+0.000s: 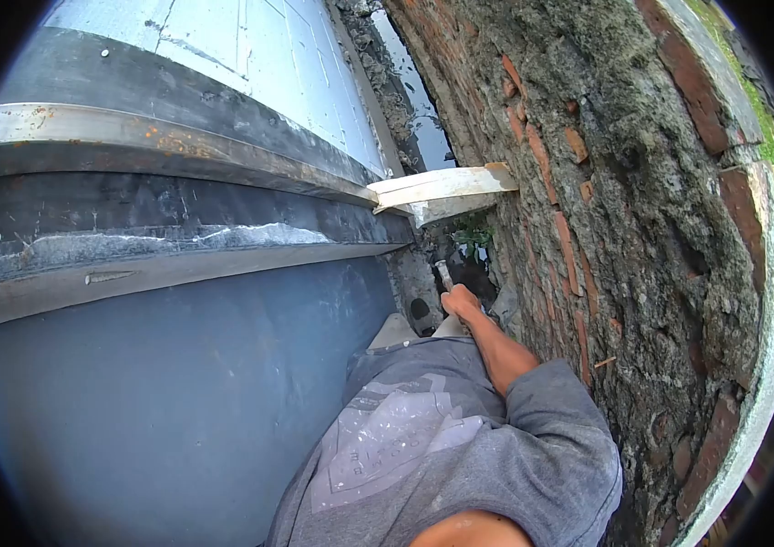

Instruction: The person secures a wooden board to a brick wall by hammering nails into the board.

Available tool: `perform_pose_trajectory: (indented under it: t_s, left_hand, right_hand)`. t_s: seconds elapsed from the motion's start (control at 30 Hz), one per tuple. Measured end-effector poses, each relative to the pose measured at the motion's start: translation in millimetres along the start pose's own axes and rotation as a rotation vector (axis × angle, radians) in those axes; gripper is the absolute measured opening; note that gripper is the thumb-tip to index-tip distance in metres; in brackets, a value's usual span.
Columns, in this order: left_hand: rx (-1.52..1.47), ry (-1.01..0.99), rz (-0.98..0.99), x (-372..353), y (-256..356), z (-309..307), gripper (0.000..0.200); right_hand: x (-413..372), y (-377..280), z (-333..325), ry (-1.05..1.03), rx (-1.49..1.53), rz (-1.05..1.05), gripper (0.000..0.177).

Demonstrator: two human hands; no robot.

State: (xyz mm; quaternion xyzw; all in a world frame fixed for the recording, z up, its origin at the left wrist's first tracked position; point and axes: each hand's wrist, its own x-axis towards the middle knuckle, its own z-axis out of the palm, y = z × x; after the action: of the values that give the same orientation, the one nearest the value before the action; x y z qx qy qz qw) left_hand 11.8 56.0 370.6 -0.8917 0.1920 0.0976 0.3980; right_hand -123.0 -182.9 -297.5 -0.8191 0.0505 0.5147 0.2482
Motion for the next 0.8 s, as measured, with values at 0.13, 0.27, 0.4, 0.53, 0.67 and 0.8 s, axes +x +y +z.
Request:
perform_pose_trajectory:
  t_s: [0.13, 0.27, 0.4, 0.53, 0.67, 0.8]
  left_hand:
    - [-0.003, 0.03, 0.052, 4, 4, 8, 0.071]
    - [0.108, 0.104, -0.004, -20, -13, -20, 0.074]
    - [0.275, 0.283, -0.158, -60, -36, -64, 0.08]
    - [0.183, 0.441, -0.287, -54, -30, -57, 0.073]
    - [0.142, 0.519, -0.342, -48, -41, -49, 0.06]
    - [0.012, 0.76, -0.286, -31, -18, -44, 0.056]
  right_hand:
    - [11, 22, 11, 0.009, 0.064, 0.04, 0.046]
    - [47, 40, 34, 0.147, 0.137, -0.156, 0.039]
    - [11, 9, 2, 0.15, 0.135, -0.241, 0.045]
    - [6, 3, -10, 0.161, 0.194, -0.319, 0.038]
    - [-10, -9, -18, 0.235, 0.152, -0.391, 0.039]
    - [-16, -11, -19, 0.255, 0.166, -0.416, 0.038]
